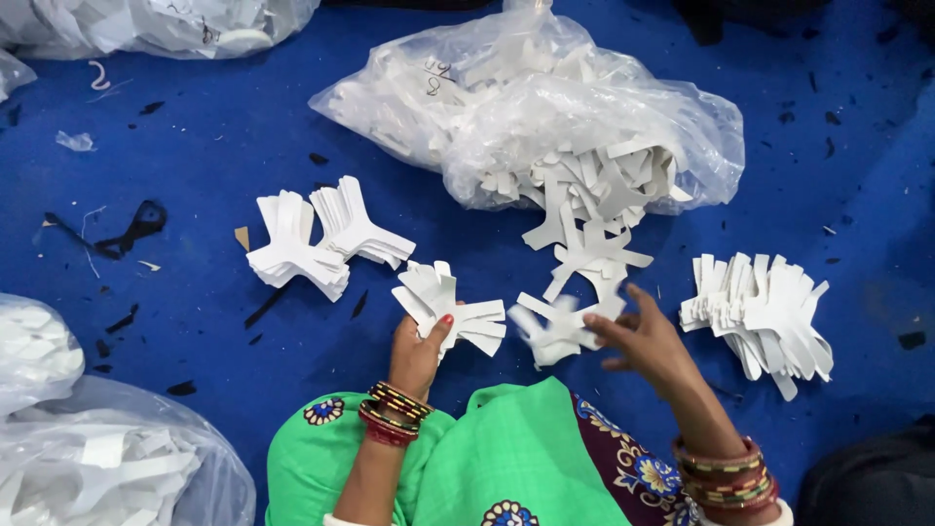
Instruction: The person sorts and stacks white shoe reinforcement pieces into organized piles on the floor.
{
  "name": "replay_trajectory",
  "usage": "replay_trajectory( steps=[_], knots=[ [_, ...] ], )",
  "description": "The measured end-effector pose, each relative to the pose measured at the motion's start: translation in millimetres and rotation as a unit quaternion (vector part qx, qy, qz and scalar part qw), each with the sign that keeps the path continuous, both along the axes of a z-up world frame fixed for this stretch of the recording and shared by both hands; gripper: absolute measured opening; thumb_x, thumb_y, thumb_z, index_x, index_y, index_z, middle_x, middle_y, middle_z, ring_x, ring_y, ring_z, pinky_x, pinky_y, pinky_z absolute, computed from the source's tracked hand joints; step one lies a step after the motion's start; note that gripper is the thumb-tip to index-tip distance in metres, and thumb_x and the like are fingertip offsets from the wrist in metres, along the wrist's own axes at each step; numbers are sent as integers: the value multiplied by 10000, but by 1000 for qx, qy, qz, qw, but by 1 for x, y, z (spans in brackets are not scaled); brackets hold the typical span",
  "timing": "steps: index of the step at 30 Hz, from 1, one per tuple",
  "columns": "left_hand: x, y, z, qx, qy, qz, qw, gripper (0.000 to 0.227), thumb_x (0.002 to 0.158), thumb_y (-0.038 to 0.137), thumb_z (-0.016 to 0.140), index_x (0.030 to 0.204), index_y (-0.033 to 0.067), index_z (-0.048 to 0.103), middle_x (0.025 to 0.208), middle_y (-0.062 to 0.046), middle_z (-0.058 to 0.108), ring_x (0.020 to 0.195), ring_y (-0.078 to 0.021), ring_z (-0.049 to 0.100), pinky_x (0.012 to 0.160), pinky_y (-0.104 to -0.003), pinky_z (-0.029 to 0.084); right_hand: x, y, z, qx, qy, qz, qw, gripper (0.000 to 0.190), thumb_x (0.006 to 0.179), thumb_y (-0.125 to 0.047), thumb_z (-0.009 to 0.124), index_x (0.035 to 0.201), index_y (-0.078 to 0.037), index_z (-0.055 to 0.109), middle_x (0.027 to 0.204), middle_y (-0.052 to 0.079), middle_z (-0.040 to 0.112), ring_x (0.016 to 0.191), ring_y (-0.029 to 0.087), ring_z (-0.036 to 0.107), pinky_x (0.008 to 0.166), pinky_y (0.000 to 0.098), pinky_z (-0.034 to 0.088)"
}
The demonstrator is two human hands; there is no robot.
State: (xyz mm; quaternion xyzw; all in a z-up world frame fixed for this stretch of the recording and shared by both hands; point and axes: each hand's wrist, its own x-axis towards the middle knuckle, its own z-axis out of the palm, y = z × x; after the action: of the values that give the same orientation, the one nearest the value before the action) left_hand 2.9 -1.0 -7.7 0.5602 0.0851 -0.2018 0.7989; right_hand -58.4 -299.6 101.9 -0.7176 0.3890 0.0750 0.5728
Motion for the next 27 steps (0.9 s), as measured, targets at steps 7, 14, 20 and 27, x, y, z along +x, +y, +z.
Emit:
replay_trajectory(
  steps=[7, 14, 20, 27],
  knots=[
    [0, 1, -1, 22, -14, -5, 1000, 318, 955, 39, 619, 1251, -75, 655, 1173, -154, 765, 1035, -192, 714, 928, -306, 548, -4, 2, 7, -361, 10, 156, 919, 379, 934, -215, 718, 1271, -63, 637, 1081, 153, 699, 864, 308, 719, 753, 424, 579],
    [0, 7, -2, 31, 0, 17, 999, 327, 959, 45, 631, 1259, -78, 675, 1175, -149, 767, 1028, -192, 715, 914, -308, 544, 58, -15, -28, -506, -164, 271, 802, 344, 826, -28, 675, 1156, -107, 730, 1158, 130, 673, 1069, 349, 637, 898, 426, 528],
    [5, 7, 10, 19, 8, 42, 999, 364, 938, 38, 624, 1291, -48, 625, 1178, -135, 755, 1045, -195, 714, 919, -307, 550, 69, -25, -37, -528, -167, 333, 763, 424, 834, -1, 663, 1243, -106, 699, 1141, 147, 673, 1047, 339, 651, 904, 415, 535],
    [3, 8, 10, 32, 29, 33, 998, 333, 942, 40, 620, 1264, -46, 641, 1174, -137, 762, 1038, -194, 718, 919, -308, 551, 78, -47, -23, -425, -68, 211, 878, 201, 1024, -147, 639, 1205, -93, 707, 1018, 116, 741, 927, 258, 709, 862, 369, 553]
  ],
)
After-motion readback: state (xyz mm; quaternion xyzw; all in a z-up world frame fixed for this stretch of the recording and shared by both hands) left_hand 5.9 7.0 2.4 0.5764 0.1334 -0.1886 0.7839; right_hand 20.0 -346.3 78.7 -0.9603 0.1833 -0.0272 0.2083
